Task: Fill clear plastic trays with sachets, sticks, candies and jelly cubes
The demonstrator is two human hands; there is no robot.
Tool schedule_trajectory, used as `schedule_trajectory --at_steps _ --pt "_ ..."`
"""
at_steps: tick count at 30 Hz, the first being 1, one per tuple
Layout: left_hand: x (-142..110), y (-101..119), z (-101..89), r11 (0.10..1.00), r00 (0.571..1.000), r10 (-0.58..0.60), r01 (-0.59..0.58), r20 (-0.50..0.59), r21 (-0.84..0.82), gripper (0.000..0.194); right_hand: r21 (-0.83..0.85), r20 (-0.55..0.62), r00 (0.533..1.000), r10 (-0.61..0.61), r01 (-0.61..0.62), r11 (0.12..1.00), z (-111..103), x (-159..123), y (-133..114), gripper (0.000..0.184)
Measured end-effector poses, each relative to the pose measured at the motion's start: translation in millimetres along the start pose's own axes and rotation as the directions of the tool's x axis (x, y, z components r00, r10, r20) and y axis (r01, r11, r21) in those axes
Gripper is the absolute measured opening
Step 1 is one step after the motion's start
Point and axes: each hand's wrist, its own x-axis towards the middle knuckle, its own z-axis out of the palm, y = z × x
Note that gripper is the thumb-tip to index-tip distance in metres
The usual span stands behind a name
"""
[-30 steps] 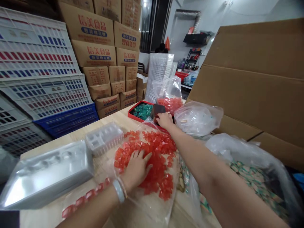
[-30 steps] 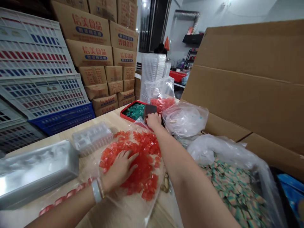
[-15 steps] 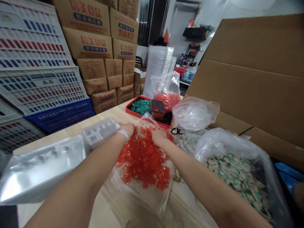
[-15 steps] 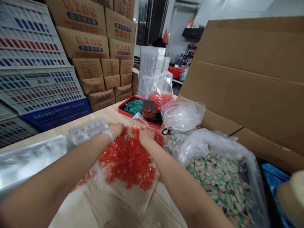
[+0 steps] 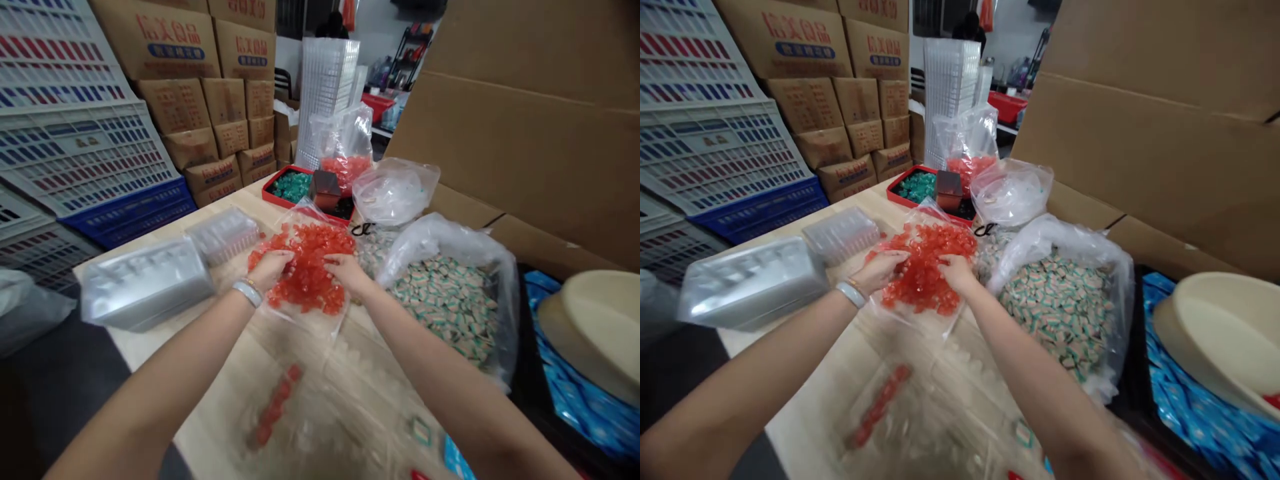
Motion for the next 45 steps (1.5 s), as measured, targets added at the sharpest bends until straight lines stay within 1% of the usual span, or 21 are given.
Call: schedule_trajectory --at_steps 4,7,8,9,11,12,13,16,19,20,22,24,25,28,31,33,35,39,42,44,45 --pt "-62 -11 19.6 0.971 0.999 -0.044 0.048 0.022 -0.233 0.023 0.067 -0.088 0.996 -0.009 0.015 0.998 9 -29 6 0.038" --pt "-112 -27 38.7 0.934 0.999 -0.038 0.048 0.035 -0.354 0.019 0.104 -0.165 0.985 -0.054 0.071 0.992 16 -48 7 0.033" --pt "-126 -34 42.2 0.897 0.998 -0.044 0.061 0.048 -0.437 0.017 0.132 -0.189 0.981 -0.046 0.071 0.989 17 -52 7 0.029" --pt "-139 -42 42.8 0.827 0.996 -0.062 0.087 0.064 -0.556 0.016 0.163 -0.209 0.978 -0.026 0.061 0.985 18 -56 7 0.026" --pt "-158 -59 34.3 0.667 0.994 -0.092 0.111 0.066 -0.737 0.015 0.223 -0.235 0.972 0.03 0.024 0.975 19 -59 6 0.02" --pt "-165 -67 25.4 0.604 0.993 -0.105 0.106 0.053 -0.79 0.014 0.244 -0.242 0.969 0.056 0.005 0.97 18 -60 4 0.018" --pt "-171 -75 14.1 0.571 0.993 -0.115 0.09 0.029 -0.816 0.013 0.257 -0.242 0.968 0.071 -0.007 0.966 18 -60 1 0.017" --pt "-190 -95 -24.8 0.53 0.989 -0.146 0.057 -0.025 -0.846 0.01 0.313 -0.217 0.971 0.098 -0.026 0.949 20 -65 -14 0.021" --pt "-210 -110 -51.3 0.526 0.978 -0.204 0.072 -0.044 -0.847 0.015 0.423 -0.123 0.986 0.112 -0.05 0.905 27 -91 -28 0.026" --pt "-216 -113 -54.2 0.541 0.976 -0.214 0.088 -0.036 -0.836 0.019 0.508 -0.054 0.992 0.117 -0.073 0.858 30 -104 -31 0.027" --pt "-224 -115 -49.8 0.578 0.982 -0.191 0.122 0.011 -0.807 0.022 0.696 0.12 0.986 0.114 -0.165 0.699 35 -134 -35 0.029" --pt "-223 -110 -34.0 0.614 0.99 -0.112 0.132 0.08 -0.778 0.022 0.811 0.258 0.961 0.105 -0.274 0.516 39 -163 -36 0.029" --pt "-219 -105 -23.3 0.632 0.991 -0.072 0.131 0.11 -0.764 0.023 0.834 0.286 0.952 0.112 -0.305 0.459 40 -174 -35 0.028" --pt "-199 -86 11.6 0.694 0.991 0.002 0.093 0.131 -0.714 0.024 0.88 0.282 0.949 0.143 -0.315 0.356 39 -196 -34 0.024" --pt "-180 -70 39.8 0.702 0.984 0.07 0.07 0.167 -0.708 0.022 0.908 0.249 0.957 0.15 -0.285 0.308 33 -202 -33 0.022" --pt "-169 -64 51.9 0.684 0.973 0.095 0.091 0.212 -0.724 0.021 0.918 0.228 0.963 0.144 -0.262 0.297 29 -202 -31 0.022" --pt "-158 -57 59.6 0.679 0.971 0.092 0.101 0.221 -0.727 0.02 0.927 0.19 0.971 0.148 -0.227 0.3 25 -201 -28 0.022" --pt "-133 -37 67.1 0.675 0.987 0.097 0.03 0.129 -0.738 0.017 0.942 0.06 0.975 0.215 -0.127 0.312 18 -199 -18 0.021" --pt "-119 -21 68.6 0.678 0.988 0.109 0.003 0.105 -0.735 0.016 0.922 -0.064 0.962 0.265 -0.045 0.384 11 -197 -11 0.024" --pt "-116 -12 68.3 0.698 0.98 0.12 0.032 0.161 -0.715 0.015 0.898 -0.157 0.95 0.27 0.024 0.439 6 -193 -11 0.031" --pt "-115 -10 67.9 0.709 0.973 0.126 0.049 0.195 -0.703 0.015 0.896 -0.165 0.951 0.261 0.034 0.444 3 -189 -11 0.033"
